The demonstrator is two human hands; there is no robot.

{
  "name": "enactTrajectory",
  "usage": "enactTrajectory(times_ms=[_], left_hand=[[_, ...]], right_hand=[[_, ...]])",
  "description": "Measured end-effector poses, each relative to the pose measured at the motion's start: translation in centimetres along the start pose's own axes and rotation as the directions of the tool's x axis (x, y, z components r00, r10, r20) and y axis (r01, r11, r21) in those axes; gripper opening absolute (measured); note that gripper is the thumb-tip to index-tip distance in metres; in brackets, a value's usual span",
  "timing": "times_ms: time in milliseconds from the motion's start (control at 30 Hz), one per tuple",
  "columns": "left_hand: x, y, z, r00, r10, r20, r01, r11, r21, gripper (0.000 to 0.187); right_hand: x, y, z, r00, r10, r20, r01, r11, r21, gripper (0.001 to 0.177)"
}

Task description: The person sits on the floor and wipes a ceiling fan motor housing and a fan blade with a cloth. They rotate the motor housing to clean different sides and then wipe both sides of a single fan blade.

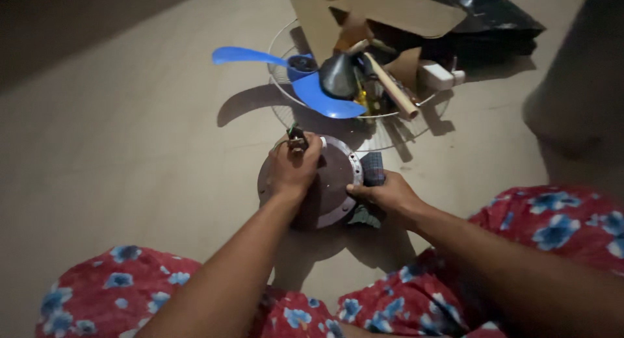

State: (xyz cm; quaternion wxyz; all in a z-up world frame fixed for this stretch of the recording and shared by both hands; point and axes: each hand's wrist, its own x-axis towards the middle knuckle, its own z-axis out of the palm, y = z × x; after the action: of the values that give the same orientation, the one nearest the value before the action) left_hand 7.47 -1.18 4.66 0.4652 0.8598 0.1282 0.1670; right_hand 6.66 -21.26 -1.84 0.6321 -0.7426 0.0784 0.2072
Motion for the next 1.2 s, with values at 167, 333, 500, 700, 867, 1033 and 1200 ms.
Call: enactTrajectory(times_ms=[167, 333, 500, 700, 867, 1033, 1200], left_hand=[[1.6, -0.4, -2.1, 0.999, -0.034, 0.041, 0.03, 0.995, 0.098, 0.044], [4.5, -2.4, -3.9, 0.998, 0.055, -0.007, -0.054, 0.988, 0.148, 0.046], [7.8, -5.2, -8.0, 0.99, 0.109, 0.09, -0.121, 0.983, 0.141, 0.043], [11.2, -8.8, -12.0, 0.983, 0.179, 0.044, -0.181, 0.982, 0.049, 0.038], [13.6, -11.7, -15.0, 0.998, -0.03, -0.061, 0.032, 0.999, 0.026, 0.037], [16.7, -15.5, -18.1, 0.972, 0.094, -0.216, -0.044, 0.973, 0.226, 0.038], [19.6, -18.3, -19.2, 0.933, 0.138, -0.332, -0.07, 0.975, 0.21, 0.035]], right_hand=[[0.9, -0.6, 2.0, 1.0, -0.004, 0.002, 0.004, 0.999, 0.035, 0.029], [1.5, -1.5, 6.0, 0.999, -0.038, 0.026, 0.034, 0.988, 0.151, 0.029], [3.0, -3.1, 10.7, 1.0, 0.014, -0.013, -0.013, 0.998, 0.062, 0.031], [4.2, -4.4, 17.0, 1.0, -0.003, -0.008, 0.004, 0.991, 0.134, 0.034], [5.9, -5.2, 21.8, 0.998, -0.026, 0.053, 0.02, 0.994, 0.104, 0.035], [9.1, -5.3, 26.5, 0.99, 0.012, 0.137, -0.021, 0.998, 0.061, 0.032], [11.4, -4.7, 27.3, 0.955, -0.123, 0.269, 0.067, 0.975, 0.211, 0.03]])
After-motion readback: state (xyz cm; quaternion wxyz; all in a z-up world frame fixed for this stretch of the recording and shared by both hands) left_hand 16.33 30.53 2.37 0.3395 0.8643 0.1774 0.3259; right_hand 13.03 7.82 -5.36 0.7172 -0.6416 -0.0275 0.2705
